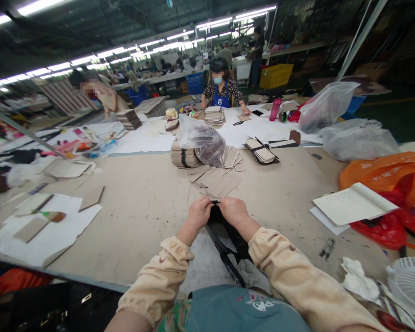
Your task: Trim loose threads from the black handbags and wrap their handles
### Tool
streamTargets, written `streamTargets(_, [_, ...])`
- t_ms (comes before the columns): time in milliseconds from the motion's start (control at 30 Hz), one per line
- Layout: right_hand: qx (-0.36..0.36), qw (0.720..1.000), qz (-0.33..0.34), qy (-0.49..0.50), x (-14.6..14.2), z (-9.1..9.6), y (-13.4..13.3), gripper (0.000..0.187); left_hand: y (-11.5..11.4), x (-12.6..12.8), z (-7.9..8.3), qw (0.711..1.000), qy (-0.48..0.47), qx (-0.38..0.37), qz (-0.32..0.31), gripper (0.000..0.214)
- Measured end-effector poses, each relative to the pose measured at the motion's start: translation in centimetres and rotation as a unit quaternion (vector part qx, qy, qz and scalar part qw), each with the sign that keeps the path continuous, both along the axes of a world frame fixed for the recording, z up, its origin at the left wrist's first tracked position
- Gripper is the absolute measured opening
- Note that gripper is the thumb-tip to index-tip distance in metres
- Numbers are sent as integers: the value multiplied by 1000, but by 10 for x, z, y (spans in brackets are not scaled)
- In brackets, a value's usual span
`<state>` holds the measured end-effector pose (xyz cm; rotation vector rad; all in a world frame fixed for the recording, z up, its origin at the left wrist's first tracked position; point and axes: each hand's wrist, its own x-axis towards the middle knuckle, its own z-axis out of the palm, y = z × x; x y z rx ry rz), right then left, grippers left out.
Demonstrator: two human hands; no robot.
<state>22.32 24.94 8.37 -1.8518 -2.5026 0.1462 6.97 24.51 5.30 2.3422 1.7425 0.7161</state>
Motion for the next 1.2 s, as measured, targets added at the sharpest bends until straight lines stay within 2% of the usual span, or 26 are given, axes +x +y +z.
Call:
streamTargets(467, [-17,1000,-2,-2,-7,3,-1,37,0,-1,-5,1000,-21,11,-10,9])
streamTargets(1200, [0,1000,-5,20,-5,0,-1,34,3,4,0,1000,-4,-9,10,10])
